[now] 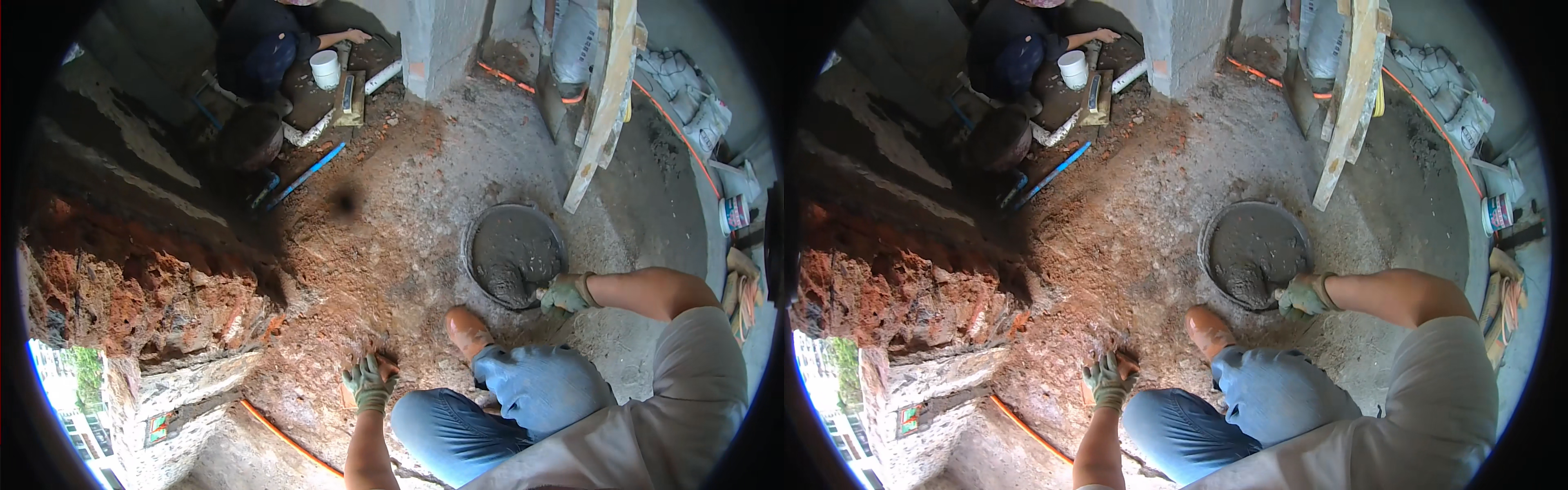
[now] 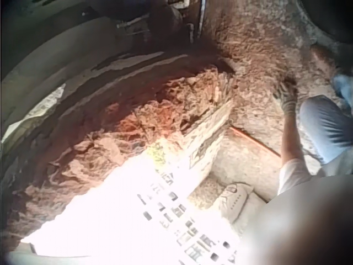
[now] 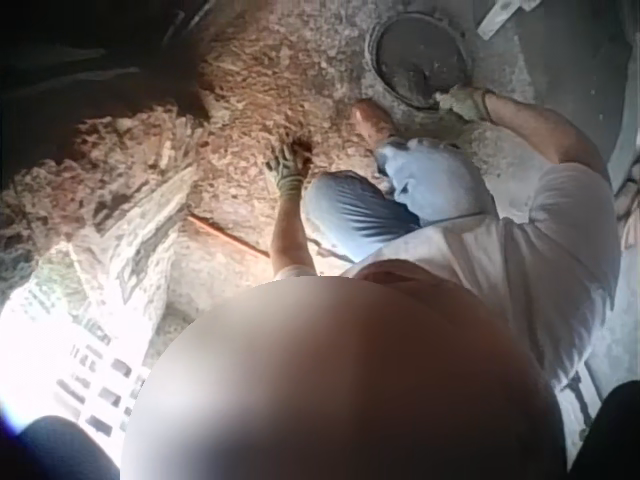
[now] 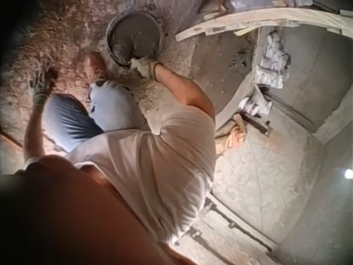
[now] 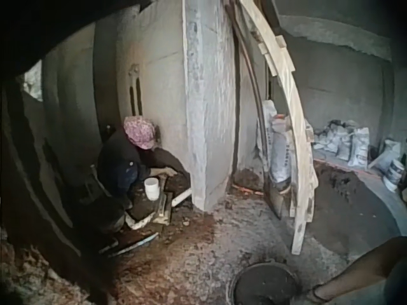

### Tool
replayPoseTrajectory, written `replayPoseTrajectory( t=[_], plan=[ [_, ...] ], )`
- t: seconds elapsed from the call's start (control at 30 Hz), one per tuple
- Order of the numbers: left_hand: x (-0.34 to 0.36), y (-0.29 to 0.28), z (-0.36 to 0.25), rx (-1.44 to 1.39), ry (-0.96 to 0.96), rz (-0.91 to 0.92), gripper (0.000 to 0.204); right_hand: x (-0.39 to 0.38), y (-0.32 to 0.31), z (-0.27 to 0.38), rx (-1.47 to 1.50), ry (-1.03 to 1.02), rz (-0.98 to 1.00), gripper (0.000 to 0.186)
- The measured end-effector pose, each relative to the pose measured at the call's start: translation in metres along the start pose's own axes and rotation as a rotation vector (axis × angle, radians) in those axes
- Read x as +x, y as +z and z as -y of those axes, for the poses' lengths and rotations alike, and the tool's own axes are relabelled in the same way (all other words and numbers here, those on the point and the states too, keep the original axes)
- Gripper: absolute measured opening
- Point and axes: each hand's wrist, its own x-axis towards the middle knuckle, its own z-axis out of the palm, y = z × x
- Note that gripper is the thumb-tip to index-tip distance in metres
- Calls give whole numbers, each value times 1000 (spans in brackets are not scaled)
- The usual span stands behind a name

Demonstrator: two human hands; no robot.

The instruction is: Applying mortar and laying bricks to construct or repair a wall.

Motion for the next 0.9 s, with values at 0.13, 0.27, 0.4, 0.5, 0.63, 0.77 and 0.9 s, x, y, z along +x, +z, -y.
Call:
replayPoseTrajectory(
  t=[0.13, 0.27, 0.4, 0.5, 0.63, 0.77, 0.9],
  plan=[
    [0, 0, 2, -7, 7, 7, 113, -26, -31, 16, -81, -19, 139, 12],
    [5, -4, 1, -39, 0, 47, 112, -40, -60, 74, -985, -380, -514, 11],
    [2, 0, -1, 6, 14, 30, 110, 4, -29, 108, -1426, -449, -547, 14],
    [-6, 10, 4, 46, 40, -122, 106, -22, -34, 90, -1542, -449, -519, 15],
    [-2, 1, 0, -16, 12, 26, 104, -73, -70, 43, -1444, -476, -595, 20],
    [-4, 12, 8, 48, 70, -130, 104, -28, -3, 59, -1256, -291, -401, 22],
    [4, 21, 9, 25, 85, -115, 97, 38, 35, 30, -530, -182, -218, 26]
  ],
)
